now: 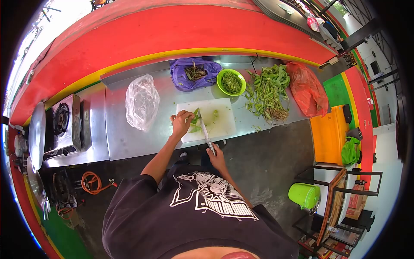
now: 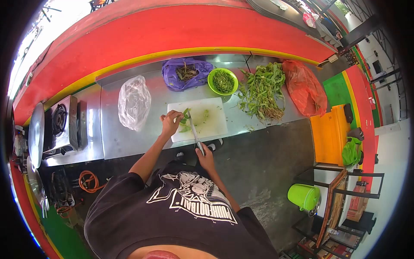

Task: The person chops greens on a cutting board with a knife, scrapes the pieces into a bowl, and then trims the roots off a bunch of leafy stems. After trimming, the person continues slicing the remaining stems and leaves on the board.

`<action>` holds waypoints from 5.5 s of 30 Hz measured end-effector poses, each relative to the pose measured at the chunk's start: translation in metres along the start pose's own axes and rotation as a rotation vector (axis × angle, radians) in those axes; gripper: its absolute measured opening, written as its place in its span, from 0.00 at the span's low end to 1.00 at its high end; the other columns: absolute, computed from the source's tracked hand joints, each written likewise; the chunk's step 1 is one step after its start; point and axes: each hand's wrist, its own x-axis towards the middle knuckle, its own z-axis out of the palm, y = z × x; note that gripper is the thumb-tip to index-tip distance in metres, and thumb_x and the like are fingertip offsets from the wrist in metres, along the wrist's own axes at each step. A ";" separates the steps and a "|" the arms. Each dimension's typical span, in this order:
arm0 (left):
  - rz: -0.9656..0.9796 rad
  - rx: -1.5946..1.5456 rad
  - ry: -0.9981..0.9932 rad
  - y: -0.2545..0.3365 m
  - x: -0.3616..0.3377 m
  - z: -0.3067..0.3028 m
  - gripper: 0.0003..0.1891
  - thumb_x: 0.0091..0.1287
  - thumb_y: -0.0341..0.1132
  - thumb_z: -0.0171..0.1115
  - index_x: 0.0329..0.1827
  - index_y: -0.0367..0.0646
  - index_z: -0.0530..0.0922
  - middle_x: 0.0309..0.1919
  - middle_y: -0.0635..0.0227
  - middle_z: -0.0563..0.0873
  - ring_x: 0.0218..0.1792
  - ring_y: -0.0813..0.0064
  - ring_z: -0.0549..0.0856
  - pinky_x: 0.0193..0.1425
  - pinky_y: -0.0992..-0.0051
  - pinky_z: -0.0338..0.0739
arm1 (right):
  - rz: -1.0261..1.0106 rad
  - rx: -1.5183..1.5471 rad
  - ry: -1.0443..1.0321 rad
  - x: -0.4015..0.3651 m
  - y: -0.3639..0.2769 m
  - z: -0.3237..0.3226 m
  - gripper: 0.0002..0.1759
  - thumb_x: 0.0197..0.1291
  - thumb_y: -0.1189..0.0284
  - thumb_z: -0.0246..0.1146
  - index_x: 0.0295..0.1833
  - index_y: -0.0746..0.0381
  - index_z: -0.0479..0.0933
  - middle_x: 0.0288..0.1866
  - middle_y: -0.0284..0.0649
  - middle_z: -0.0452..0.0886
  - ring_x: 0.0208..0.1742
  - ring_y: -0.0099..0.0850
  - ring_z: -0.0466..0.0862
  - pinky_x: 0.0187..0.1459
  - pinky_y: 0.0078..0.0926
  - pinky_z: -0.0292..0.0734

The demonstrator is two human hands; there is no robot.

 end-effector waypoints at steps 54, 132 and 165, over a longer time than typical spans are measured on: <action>-0.015 -0.309 -0.080 0.033 -0.006 -0.014 0.04 0.70 0.37 0.66 0.41 0.48 0.84 0.34 0.74 0.91 0.38 0.74 0.87 0.60 0.64 0.64 | 0.543 1.081 -0.064 0.121 -0.096 0.008 0.07 0.71 0.65 0.63 0.47 0.55 0.75 0.37 0.28 0.79 0.15 0.14 0.59 0.17 0.15 0.52; -0.211 -0.936 -0.232 0.092 0.003 -0.050 0.08 0.76 0.32 0.61 0.44 0.34 0.82 0.35 0.70 0.86 0.37 0.83 0.81 0.48 0.77 0.78 | -0.095 0.222 -0.002 0.086 -0.160 -0.002 0.23 0.55 0.68 0.77 0.53 0.68 0.83 0.32 0.29 0.80 0.33 0.17 0.75 0.35 0.17 0.69; -0.415 -0.956 -0.168 0.096 -0.010 -0.034 0.14 0.74 0.37 0.65 0.50 0.31 0.84 0.36 0.69 0.88 0.35 0.85 0.83 0.40 0.82 0.78 | -0.309 -0.091 0.167 0.082 -0.150 -0.006 0.10 0.63 0.70 0.70 0.44 0.67 0.83 0.35 0.44 0.82 0.33 0.37 0.83 0.36 0.31 0.75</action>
